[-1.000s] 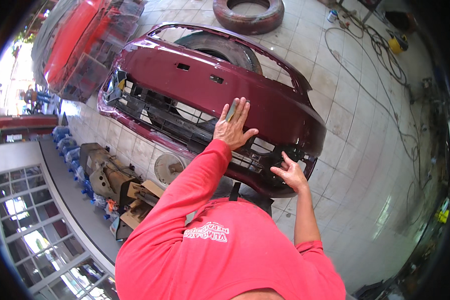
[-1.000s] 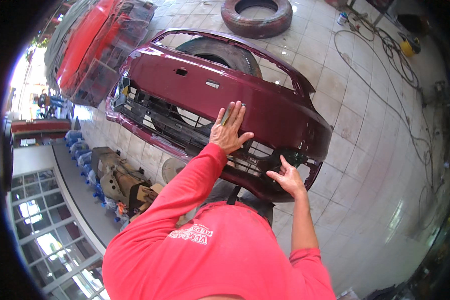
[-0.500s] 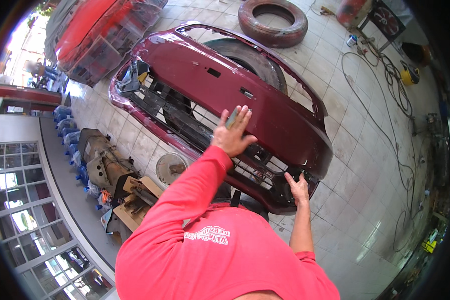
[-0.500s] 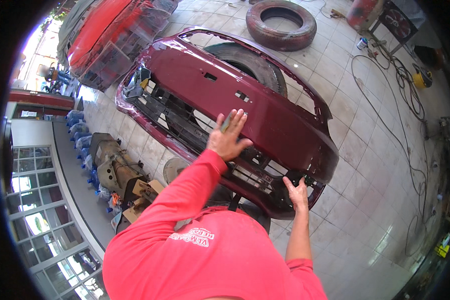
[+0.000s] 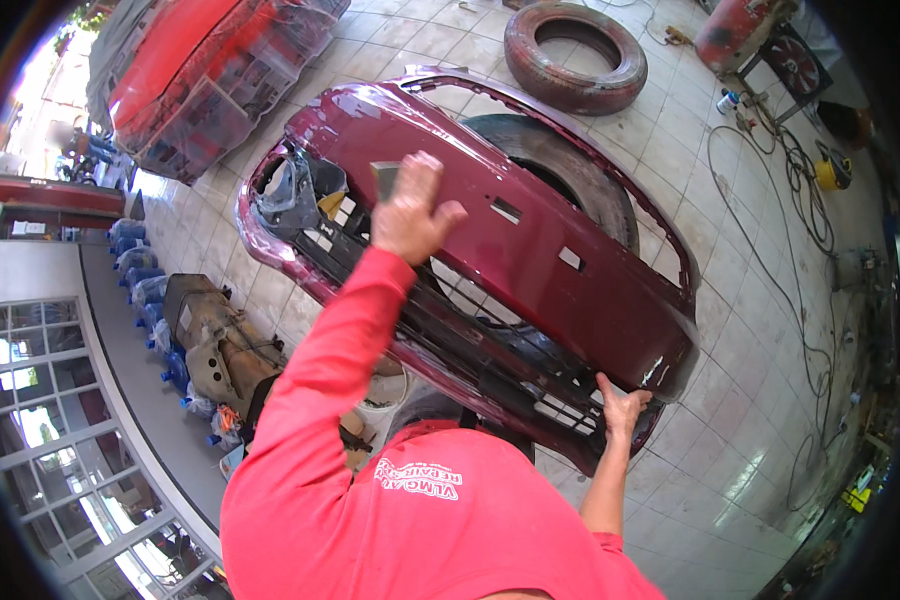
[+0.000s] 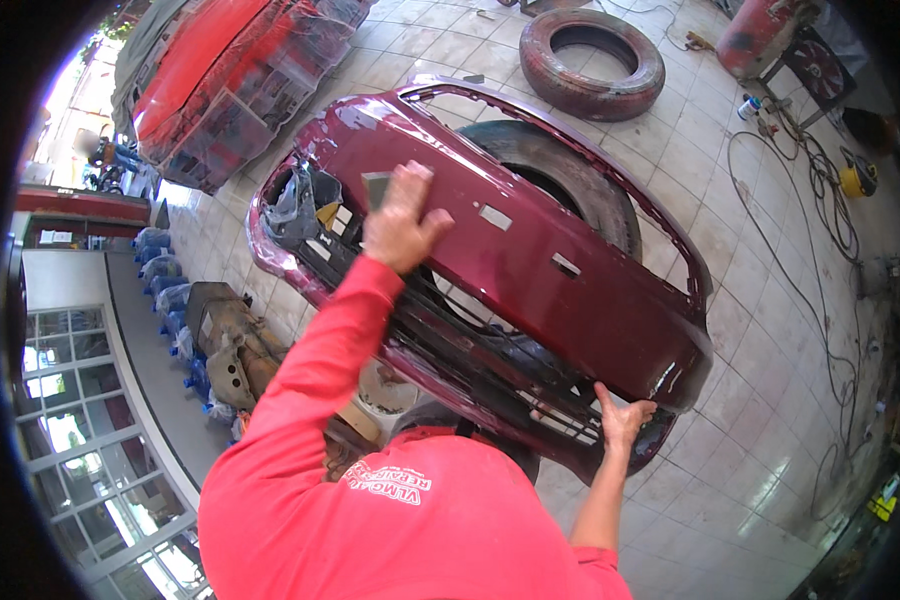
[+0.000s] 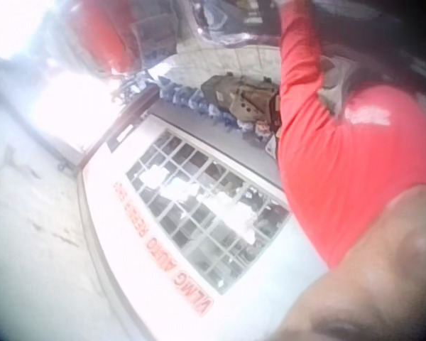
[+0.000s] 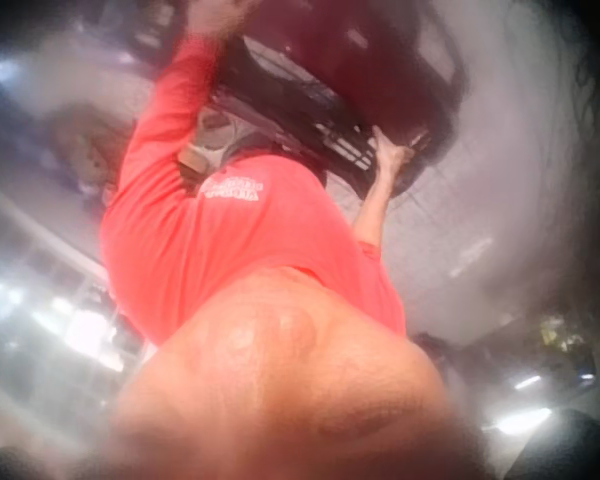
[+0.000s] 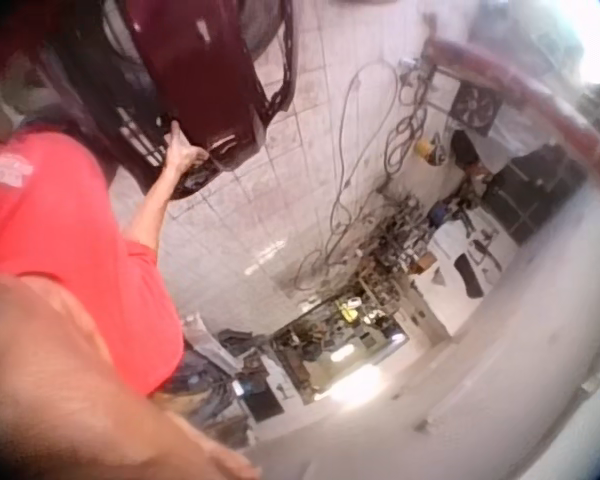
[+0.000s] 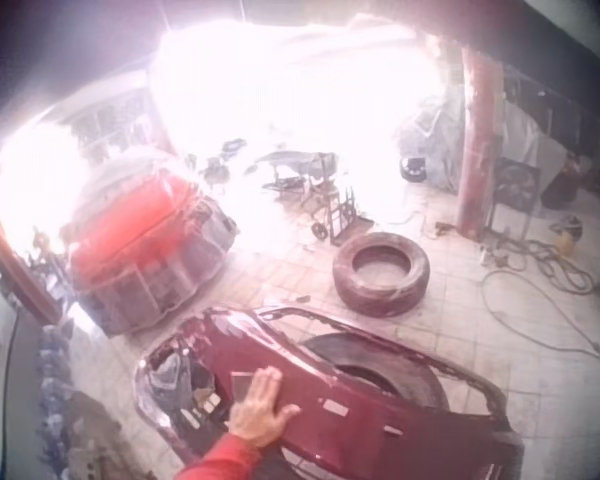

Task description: The person cleans a maroon car bumper using a sponge and water. They repeatedly dip the sponge into a bucket and wipe the bumper surface, covering multiple areas.

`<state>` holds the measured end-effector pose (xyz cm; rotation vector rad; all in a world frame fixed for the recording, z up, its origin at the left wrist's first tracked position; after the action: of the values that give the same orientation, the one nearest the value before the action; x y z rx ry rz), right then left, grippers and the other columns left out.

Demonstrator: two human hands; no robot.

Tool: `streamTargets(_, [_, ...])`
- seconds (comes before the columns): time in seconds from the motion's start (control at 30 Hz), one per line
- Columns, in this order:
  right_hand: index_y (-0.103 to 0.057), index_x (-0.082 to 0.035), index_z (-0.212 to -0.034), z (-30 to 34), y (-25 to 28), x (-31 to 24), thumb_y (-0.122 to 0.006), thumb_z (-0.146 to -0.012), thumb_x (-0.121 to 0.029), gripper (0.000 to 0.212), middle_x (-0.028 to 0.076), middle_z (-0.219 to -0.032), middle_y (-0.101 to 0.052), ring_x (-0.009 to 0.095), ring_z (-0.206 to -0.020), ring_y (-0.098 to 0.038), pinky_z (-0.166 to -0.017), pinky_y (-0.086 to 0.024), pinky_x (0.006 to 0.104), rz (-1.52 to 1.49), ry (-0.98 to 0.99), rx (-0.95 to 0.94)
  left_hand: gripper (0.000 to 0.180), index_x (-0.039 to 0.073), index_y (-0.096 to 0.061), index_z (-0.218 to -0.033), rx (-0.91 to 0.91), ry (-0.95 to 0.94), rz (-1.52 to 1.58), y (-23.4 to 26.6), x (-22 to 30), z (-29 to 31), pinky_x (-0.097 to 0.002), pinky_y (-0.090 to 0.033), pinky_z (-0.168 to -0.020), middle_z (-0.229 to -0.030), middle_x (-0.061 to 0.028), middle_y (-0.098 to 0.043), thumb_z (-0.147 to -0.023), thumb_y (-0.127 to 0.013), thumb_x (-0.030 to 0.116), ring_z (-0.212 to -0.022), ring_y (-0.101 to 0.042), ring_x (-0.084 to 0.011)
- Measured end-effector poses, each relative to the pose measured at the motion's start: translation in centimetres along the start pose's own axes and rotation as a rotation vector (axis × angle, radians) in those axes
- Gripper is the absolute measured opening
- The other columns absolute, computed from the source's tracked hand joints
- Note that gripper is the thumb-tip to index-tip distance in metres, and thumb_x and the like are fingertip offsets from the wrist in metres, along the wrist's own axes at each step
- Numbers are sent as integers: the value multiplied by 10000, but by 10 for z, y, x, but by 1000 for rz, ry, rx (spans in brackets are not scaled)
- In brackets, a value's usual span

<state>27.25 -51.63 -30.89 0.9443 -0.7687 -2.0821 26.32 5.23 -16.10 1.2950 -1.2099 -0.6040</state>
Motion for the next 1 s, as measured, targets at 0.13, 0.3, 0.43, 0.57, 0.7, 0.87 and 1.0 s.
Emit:
streamTargets(0.13, [-35, 189, -1605, 17, 2, -33, -966, -631, -644, 1584, 391, -1708, -70, 487, -1617, -48, -1325, -136, 497, -65, 42, 14, 1024, -54, -342, -1621, 37, 324, -163, 25, -151, -75, -450, -193, -1319, -1702, -242, -324, -1025, -312, 778, -1611, -247, -365])
streamTargets(0.3, [-151, 143, -1619, 4, 7, -14, -995, -658, -525, 1443, 320, -1629, -368, 366, -1509, -407, -1240, -330, 418, -96, 32, 46, 1099, -73, -348, -1611, 4, -20, -305, -13, 24, -34, -520, -133, -1320, -1673, -305, -339, -983, -318, 828, -1603, -248, -422])
streamTargets(0.43, [-155, 150, -1618, 12, 13, -22, -999, -645, -526, 1454, 321, -1620, -388, 370, -1499, -422, -1235, -333, 420, -88, 43, 78, 1044, -64, -445, -1561, 14, -51, -67, 7, -28, -59, -503, -218, -1303, -1677, -268, -355, -986, -395, 806, -1593, -294, -363])
streamTargets(0.57, [-41, 203, -1602, 18, 9, -41, -1002, -656, -497, 1520, 364, -1706, -161, 380, -1611, -212, -1300, -225, 404, -134, -43, -44, 985, -81, -446, -1554, -145, 481, -8, 26, -215, -133, -425, -239, -1303, -1642, -268, -416, -1029, -380, 750, -1585, -312, -360])
streamTargets(0.7, [-32, 191, -1608, 14, 5, -34, -997, -646, -546, 1549, 361, -1710, -150, 387, -1609, -213, -1300, -228, 409, -140, -42, -37, 1055, -90, -378, -1585, 185, 104, -403, 7, -66, -72, -521, -239, -1293, -1666, -304, -348, -1010, -345, 793, -1565, -320, -446])
streamTargets(0.87, [-79, 132, -1644, 8, 7, -13, -953, -673, -636, 1515, 325, -1681, -286, 375, -1565, -322, -1270, -282, 421, -178, -66, 9, 1024, -4, -407, -1599, -6, -106, -70, 7, -10, -31, -524, -281, -1274, -1683, -224, -372, -975, -436, 806, -1592, -296, -379])
streamTargets(1.0, [-28, 100, -1660, -1, -3, -21, -935, -692, -655, 1526, 323, -1690, -274, 370, -1572, -312, -1273, -269, 419, -141, -17, 31, 941, 22, -417, -1608, -59, 293, -91, 17, -220, -126, -461, -285, -1285, -1675, -239, -377, -1034, -332, 763, -1585, -321, -341])
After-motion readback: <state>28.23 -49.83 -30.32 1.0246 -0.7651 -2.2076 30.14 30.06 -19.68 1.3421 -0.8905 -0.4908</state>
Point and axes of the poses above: each hand's wrist, its own z-axis away from the middle knuckle, its own y-axis out of the back of the hand, x = y × z, the point moved 7 cm from there along -z, towards the middle knuckle
